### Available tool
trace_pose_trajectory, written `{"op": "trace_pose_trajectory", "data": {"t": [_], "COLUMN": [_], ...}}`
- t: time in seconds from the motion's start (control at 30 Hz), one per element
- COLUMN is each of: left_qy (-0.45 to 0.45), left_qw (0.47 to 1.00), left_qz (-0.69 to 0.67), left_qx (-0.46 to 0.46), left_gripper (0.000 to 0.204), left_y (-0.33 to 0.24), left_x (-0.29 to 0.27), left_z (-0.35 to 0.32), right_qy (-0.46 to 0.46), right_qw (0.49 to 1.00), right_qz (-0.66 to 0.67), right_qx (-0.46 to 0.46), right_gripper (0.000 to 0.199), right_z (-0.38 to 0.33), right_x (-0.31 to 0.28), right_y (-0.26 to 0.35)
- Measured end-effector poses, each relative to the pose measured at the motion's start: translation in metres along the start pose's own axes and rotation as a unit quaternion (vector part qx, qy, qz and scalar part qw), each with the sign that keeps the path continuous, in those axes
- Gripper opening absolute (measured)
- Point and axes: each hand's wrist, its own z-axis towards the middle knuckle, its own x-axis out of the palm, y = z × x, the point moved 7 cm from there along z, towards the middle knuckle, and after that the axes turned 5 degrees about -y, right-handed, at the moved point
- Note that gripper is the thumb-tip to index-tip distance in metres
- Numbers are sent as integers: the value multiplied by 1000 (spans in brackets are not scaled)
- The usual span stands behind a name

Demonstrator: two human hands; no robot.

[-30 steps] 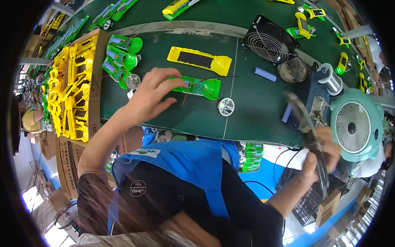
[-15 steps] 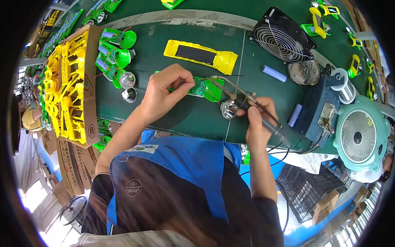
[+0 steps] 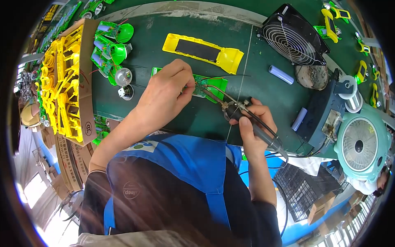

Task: Soldering internal wires and circuit boards into plastic flashlight housings on a factory assembly line.

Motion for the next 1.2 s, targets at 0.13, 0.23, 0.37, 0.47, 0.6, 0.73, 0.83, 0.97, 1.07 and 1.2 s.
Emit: {"op": "trace_pose_trajectory", "data": {"t": [0.13, 0.23, 0.37, 0.47, 0.6, 0.73, 0.83, 0.97, 1.07, 1.2], "left_qy": [6, 2, -11, -33, -20, -19, -11, 8, 40, 52], "left_qw": [1000, 1000, 999, 996, 996, 997, 999, 999, 997, 995], "left_qz": [17, -6, -48, -81, -85, -69, -28, 43, 59, 81], "left_qx": [-7, -7, 0, -23, -26, -26, -25, -19, -33, -27], "left_gripper": [16, 17, 17, 17, 18, 17, 16, 14, 13, 11], "left_y": [1, 0, 1, 4, 3, 1, 0, -2, -2, -4], "left_x": [2, 0, -5, -9, -8, -8, -4, -1, 2, 4], "left_z": [-1, -2, -7, -10, -10, -14, -8, -3, 1, 4], "right_qy": [12, 3, -11, -8, -23, -19, -5, 11, 21, 23], "right_qw": [1000, 1000, 1000, 1000, 999, 998, 999, 1000, 1000, 1000], "right_qz": [-6, -7, 10, 18, 47, 53, 34, 2, -17, -16], "right_qx": [-9, -9, -6, -6, 13, 10, 0, -3, -3, 3], "right_gripper": [21, 21, 22, 24, 24, 24, 23, 22, 21, 20], "right_z": [0, 0, 0, 1, 0, 0, 1, 2, 1, 0], "right_x": [1, 0, -4, -4, -7, -6, -5, -1, -1, 1], "right_y": [-1, 0, -2, -2, -4, -4, -4, 2, 3, 2]}}
